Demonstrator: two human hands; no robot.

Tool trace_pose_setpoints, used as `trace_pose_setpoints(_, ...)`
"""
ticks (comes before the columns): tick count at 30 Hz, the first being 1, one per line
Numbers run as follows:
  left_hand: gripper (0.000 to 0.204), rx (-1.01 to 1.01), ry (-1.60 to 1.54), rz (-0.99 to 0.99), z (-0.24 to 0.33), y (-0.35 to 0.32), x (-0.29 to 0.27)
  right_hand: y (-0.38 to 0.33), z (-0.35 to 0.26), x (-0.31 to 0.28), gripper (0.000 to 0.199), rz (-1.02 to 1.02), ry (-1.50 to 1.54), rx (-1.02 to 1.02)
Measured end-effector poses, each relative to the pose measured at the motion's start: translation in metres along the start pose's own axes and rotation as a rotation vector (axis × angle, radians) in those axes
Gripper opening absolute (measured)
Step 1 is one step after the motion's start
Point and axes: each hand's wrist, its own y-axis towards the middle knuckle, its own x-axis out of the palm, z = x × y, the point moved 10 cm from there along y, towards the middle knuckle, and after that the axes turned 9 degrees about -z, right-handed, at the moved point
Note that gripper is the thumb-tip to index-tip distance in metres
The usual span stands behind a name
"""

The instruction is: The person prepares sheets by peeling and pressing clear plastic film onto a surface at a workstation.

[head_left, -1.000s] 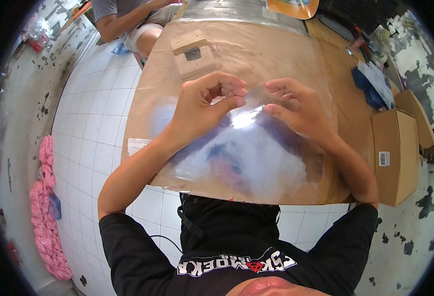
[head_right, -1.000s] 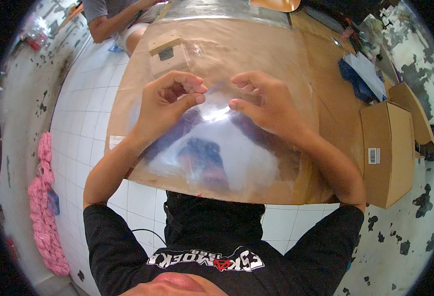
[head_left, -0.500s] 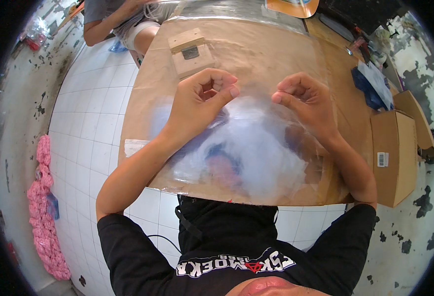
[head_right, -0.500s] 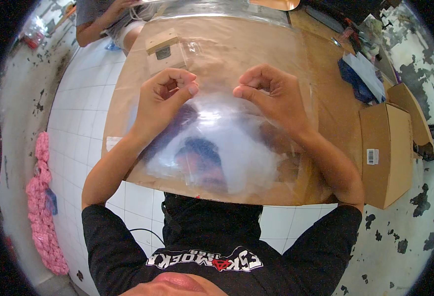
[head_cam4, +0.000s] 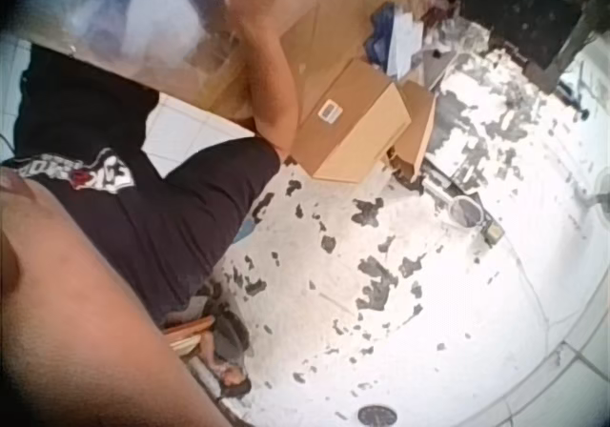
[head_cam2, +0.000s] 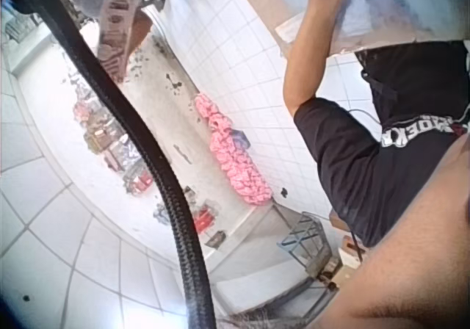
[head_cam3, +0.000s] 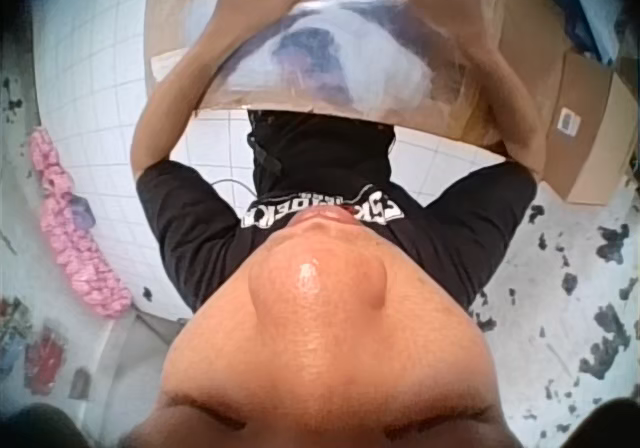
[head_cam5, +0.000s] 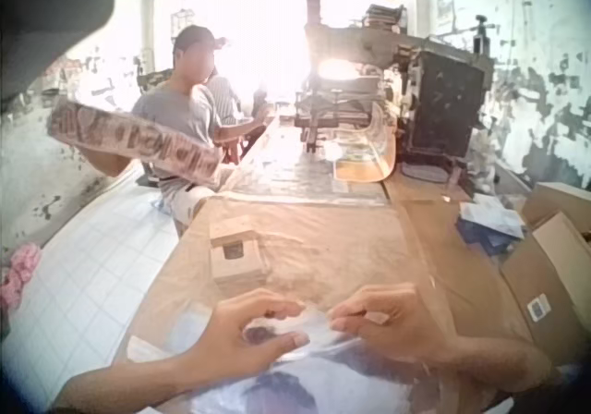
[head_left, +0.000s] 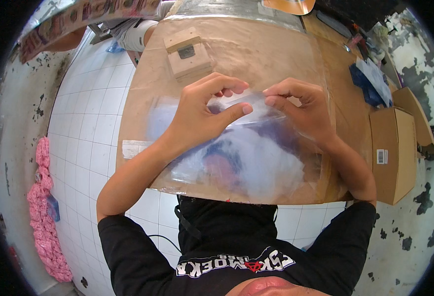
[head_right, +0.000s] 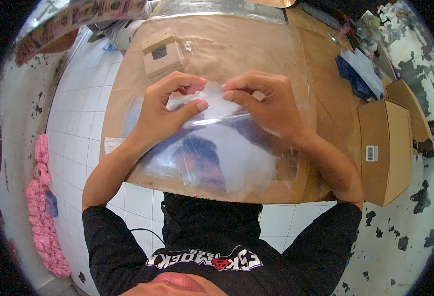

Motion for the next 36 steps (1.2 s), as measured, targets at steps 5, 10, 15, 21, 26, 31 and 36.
trace_pose_setpoints(5, 0.028, -0.078, -0.114, 0.004, -0.005, 0.0, 0.007, -0.004, -0.001, 0.003, 0.011, 0.013, 0.075, 0.052)
trace_pose_setpoints(10, 0.02, -0.161, -0.284, -0.002, -0.02, -0.001, 0.022, -0.005, 0.005, 0.005, 0.012, 0.026, 0.179, 0.13)
trace_pose_setpoints(15, 0.015, -0.266, -0.303, 0.05, -0.02, -0.005, 0.016, -0.007, 0.006, 0.006, 0.012, 0.047, 0.174, 0.139)
trace_pose_setpoints(21, 0.02, -0.324, -0.35, 0.108, -0.029, -0.01, -0.006, -0.005, 0.018, -0.014, 0.016, 0.082, 0.085, 0.168)
trace_pose_setpoints(26, 0.025, -0.207, -0.487, 0.092, -0.029, -0.006, -0.027, 0.003, 0.027, -0.052, 0.018, 0.202, 0.218, 0.161)
trace_pose_setpoints(31, 0.031, -0.118, -0.352, -0.248, -0.005, -0.006, -0.011, 0.004, 0.028, -0.056, 0.019, 0.155, 0.231, 0.18)
trace_pose_setpoints(36, 0.03, -0.16, -0.113, -0.106, -0.007, -0.008, -0.02, 0.003, 0.027, -0.045, 0.019, 0.107, 0.276, 0.225)
